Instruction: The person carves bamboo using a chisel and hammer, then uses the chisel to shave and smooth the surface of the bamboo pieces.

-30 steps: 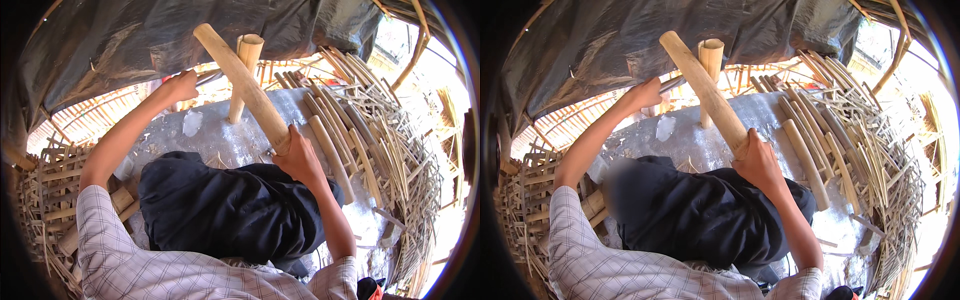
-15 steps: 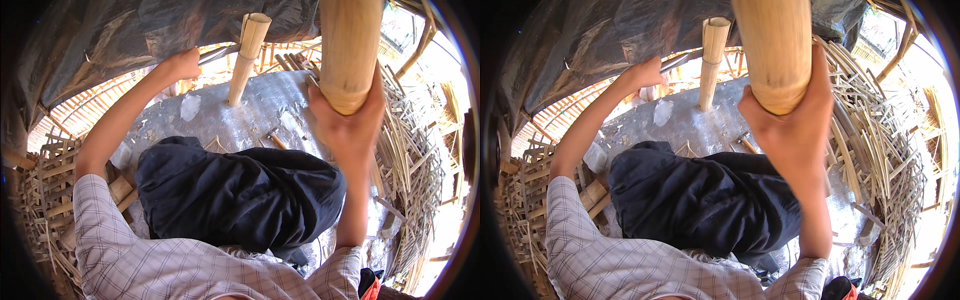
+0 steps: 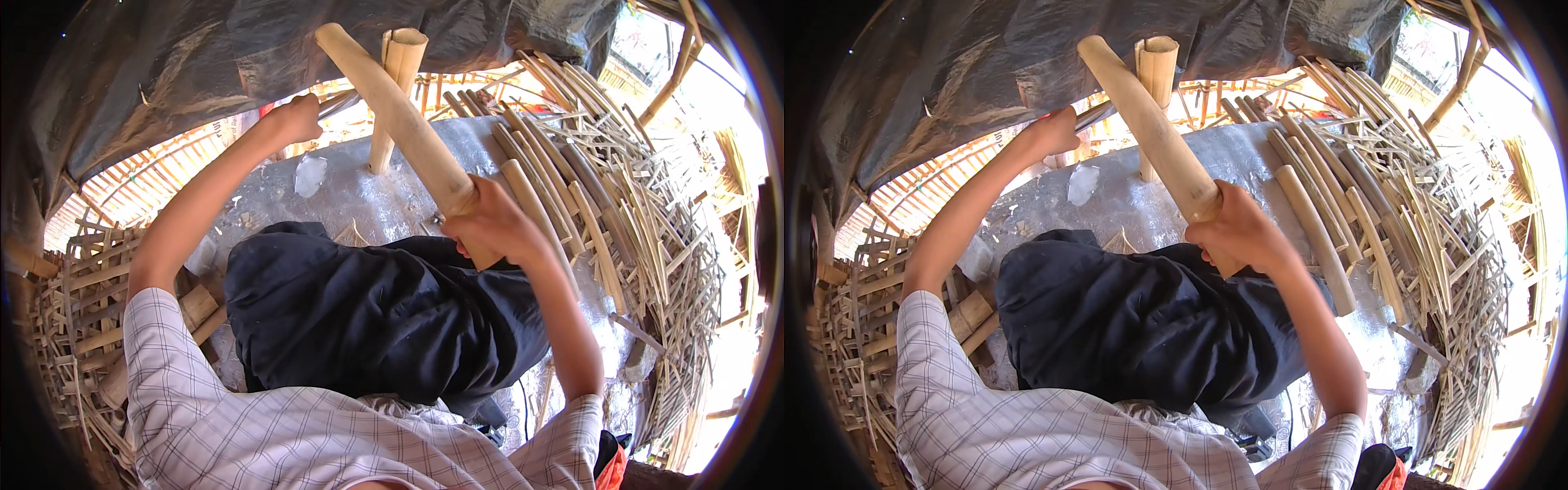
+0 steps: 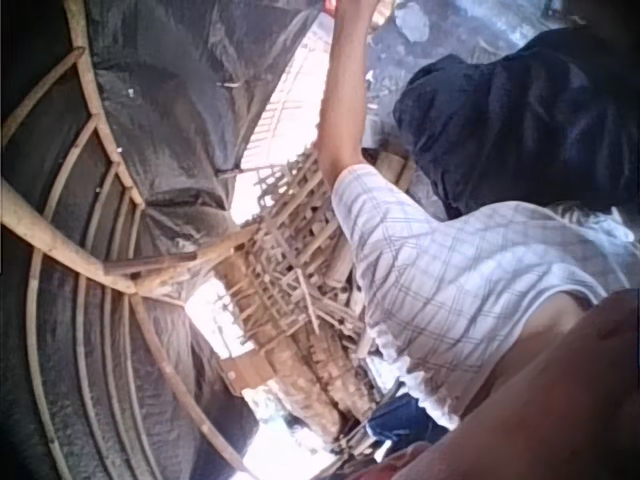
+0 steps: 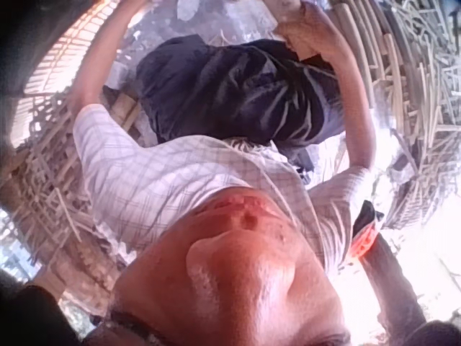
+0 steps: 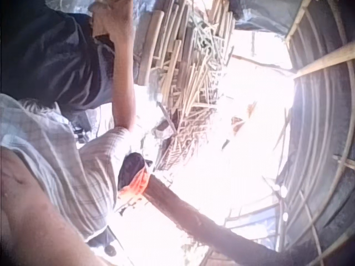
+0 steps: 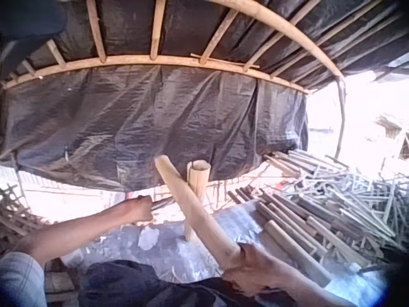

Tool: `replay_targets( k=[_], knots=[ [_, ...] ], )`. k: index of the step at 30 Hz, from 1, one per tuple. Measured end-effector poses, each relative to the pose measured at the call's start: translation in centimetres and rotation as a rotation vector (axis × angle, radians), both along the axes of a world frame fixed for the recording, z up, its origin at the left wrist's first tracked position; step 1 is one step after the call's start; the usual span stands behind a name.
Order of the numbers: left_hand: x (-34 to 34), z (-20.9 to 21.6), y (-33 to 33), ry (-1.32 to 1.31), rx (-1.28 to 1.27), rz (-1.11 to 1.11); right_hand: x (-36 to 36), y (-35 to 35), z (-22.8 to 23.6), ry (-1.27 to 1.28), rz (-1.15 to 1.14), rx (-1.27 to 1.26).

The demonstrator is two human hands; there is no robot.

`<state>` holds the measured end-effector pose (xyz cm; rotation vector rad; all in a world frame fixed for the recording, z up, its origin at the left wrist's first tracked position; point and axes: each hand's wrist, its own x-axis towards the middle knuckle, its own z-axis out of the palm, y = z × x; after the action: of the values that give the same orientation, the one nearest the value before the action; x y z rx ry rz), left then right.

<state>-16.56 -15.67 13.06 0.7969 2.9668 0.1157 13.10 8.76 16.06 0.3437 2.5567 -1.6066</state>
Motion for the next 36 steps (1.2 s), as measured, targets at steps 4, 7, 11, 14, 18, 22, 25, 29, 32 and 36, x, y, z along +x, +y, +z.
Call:
replay_targets(
  k=[4, 7, 11, 14, 18, 22, 25, 29, 32, 36],
  knots=[
    [-0.6, -0.2, 0.9, 0.102, 0.045, -0.097, 2.1, -0.5, 6.8, 0.065, 0.039, -0.203],
    [-1.1, 0.1, 2.0, 0.084, 0.025, -0.046, 3.6, -0.6, 11.6, 0.337, 0.017, -0.051],
    [-1.2, 0.8, 2.5, 0.050, 0.014, -0.015, 2.5, -1.4, 12.1, 0.923, -0.188, 0.252],
    [-1.6, 0.7, 2.0, 0.055, 0.047, 0.001, -1.3, -1.9, 7.0, 1.218, -0.395, 0.457],
    [-2.8, -0.7, 1.0, -0.058, 0.080, 0.022, -2.4, -3.1, -2.7, 0.153, -0.070, 0.715],
    [-3.1, -3.1, 0.2, 0.091, 0.016, -0.076, -2.4, -2.0, -5.3, 0.229, -0.007, 0.578],
    [-2.8, -3.2, 0.3, -0.063, 0.164, 0.045, -1.9, -2.2, -2.8, 0.133, 0.051, 0.253],
    [-1.8, -1.5, 1.5, -0.144, 0.143, 0.061, -0.8, -2.0, 3.6, 0.110, 0.061, 0.028],
    [-1.5, -0.6, 2.7, -0.154, 0.090, 0.037, 0.4, -2.1, 7.1, 0.259, 0.040, 0.058],
    [-1.9, 0.0, 2.6, -0.384, 0.144, -0.068, 1.1, -1.8, 7.8, 0.665, -0.125, 0.341]
  ],
)
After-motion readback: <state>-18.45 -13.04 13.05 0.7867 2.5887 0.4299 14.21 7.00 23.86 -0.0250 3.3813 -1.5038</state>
